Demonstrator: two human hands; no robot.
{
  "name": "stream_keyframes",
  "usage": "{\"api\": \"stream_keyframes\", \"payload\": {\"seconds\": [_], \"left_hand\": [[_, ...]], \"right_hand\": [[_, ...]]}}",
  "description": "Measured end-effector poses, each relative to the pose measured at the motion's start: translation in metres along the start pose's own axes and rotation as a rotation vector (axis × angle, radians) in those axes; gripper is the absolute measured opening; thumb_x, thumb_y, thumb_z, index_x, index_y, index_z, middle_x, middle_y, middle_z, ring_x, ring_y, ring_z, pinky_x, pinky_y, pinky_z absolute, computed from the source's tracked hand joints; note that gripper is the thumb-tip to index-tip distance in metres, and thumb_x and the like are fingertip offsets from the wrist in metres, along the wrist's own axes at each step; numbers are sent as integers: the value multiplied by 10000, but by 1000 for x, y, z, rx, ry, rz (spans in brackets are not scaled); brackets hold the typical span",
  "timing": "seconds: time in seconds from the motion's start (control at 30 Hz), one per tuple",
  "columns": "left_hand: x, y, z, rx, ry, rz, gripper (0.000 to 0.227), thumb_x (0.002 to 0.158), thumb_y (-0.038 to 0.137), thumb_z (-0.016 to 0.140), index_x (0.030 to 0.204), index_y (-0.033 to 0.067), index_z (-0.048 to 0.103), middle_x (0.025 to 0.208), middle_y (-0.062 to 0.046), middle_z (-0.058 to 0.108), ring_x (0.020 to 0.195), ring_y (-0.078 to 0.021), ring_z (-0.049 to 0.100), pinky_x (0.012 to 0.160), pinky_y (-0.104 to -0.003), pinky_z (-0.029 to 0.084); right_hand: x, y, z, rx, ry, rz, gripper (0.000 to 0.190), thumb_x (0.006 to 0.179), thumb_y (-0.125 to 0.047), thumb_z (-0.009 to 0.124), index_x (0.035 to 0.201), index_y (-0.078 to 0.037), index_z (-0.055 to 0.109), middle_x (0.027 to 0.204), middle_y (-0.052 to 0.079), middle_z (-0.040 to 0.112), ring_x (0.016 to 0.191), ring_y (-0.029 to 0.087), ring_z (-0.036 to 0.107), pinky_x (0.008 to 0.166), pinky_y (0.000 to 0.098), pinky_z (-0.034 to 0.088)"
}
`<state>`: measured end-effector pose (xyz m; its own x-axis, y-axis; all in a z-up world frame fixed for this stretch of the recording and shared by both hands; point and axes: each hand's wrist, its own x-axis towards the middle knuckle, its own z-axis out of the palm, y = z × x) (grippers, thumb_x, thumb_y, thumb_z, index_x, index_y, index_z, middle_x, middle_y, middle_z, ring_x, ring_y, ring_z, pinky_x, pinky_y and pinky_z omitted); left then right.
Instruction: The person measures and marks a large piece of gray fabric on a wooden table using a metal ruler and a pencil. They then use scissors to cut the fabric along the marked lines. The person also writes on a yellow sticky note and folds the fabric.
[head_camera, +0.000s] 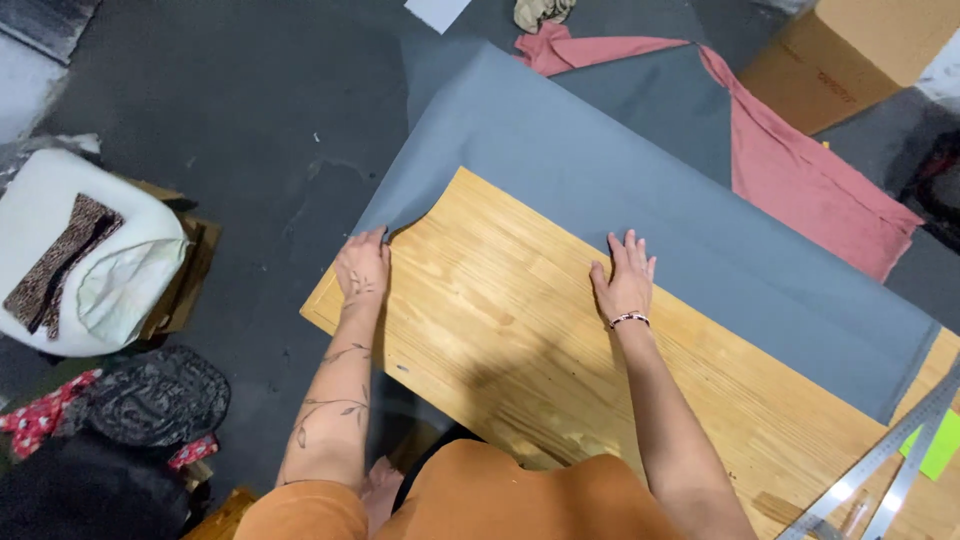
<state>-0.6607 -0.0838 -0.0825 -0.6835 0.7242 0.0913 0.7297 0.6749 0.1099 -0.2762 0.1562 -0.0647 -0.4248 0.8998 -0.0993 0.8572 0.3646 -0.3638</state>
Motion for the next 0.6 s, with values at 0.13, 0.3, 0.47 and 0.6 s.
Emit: {"api": "stream_keyframes", "payload": {"seconds": [0.13, 0.3, 0.47, 0.6], "left_hand": [[0, 19, 0, -84, 23, 30, 183, 892, 292, 643, 1033, 365, 734, 863, 79, 693, 895, -157, 678, 822, -336, 563], [-23, 98, -44, -356, 157, 324, 174, 825, 158, 660, 983, 191, 727, 810, -2, 607, 851, -221, 626, 787, -352, 512], [-27, 147, -50, -429, 68, 367, 160, 836, 162, 669, 983, 178, 729, 799, -11, 593, 865, -211, 618, 830, -339, 514], [-27, 152, -56, -415, -51, 356, 191, 882, 191, 646, 1039, 200, 753, 817, -5, 618, 887, -187, 625, 854, -319, 518]], "right_hand": [[9, 6, 19, 70, 25, 48, 407, 882, -400, 672, 1274, -298, 630, 1573, 30, 450, 1465, 269, 393, 1196, 565, 279], [-12, -42, 23, 535, -94, 129, 212, 877, -390, 724, 1065, -299, 759, 1020, -50, 749, 1050, 170, 690, 951, 351, 538], [-8, -71, 30, 1224, -211, 347, 301, 944, -334, 748, 1160, -125, 723, 973, 61, 742, 890, 149, 718, 798, 279, 601], [0, -75, 28, 1305, -330, 430, 377, 933, -447, 753, 1190, -176, 703, 1114, 40, 738, 1026, 170, 718, 909, 327, 564]]}}
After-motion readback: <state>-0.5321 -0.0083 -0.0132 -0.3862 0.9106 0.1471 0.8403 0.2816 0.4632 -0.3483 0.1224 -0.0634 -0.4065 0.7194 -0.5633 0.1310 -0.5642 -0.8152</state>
